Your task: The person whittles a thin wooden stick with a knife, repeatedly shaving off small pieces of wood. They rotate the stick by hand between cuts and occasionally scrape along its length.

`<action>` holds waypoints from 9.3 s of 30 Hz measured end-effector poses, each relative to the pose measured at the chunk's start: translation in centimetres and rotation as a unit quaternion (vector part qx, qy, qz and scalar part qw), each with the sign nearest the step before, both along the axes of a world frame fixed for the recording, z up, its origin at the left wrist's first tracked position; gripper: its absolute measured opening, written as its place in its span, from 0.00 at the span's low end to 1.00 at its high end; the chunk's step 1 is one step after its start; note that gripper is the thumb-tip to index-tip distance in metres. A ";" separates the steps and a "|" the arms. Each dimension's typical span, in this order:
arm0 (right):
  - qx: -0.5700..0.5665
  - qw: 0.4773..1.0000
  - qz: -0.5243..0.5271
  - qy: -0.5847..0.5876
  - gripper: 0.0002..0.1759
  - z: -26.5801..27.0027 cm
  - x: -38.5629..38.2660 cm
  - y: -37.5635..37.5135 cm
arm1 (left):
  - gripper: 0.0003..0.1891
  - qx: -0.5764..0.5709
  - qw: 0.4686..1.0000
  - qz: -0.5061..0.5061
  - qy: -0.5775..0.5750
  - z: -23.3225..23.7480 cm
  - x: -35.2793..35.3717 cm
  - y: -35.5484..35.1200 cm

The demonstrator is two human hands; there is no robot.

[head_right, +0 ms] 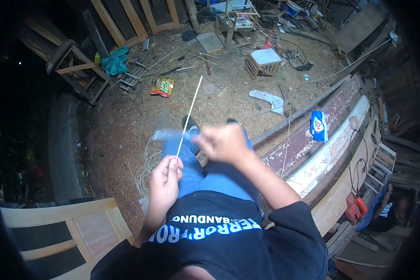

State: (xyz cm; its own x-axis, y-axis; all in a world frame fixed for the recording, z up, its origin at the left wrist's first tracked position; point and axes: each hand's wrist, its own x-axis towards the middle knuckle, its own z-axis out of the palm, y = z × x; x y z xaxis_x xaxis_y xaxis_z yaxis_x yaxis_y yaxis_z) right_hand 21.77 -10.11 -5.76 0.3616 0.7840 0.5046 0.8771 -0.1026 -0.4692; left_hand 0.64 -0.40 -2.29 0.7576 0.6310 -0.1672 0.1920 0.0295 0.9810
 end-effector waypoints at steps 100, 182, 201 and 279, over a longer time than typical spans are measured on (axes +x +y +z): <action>-0.010 0.996 -0.086 -0.012 0.25 -0.2 3.2 1.2 | 0.10 0.029 0.999 0.001 0.046 -2.1 -0.8 1.5; -0.103 0.988 -0.110 0.010 0.25 3.4 0.2 -2.4 | 0.04 0.375 0.926 0.038 0.029 -0.7 -0.3 1.0; -0.091 0.992 -0.068 -0.054 0.24 3.6 0.1 -2.9 | 0.03 0.383 0.923 0.039 0.018 -1.1 -0.2 0.7; -0.074 0.939 -0.318 0.113 0.25 -0.5 5.7 -2.1 | 0.03 0.342 0.939 0.042 0.002 -0.8 -0.3 0.9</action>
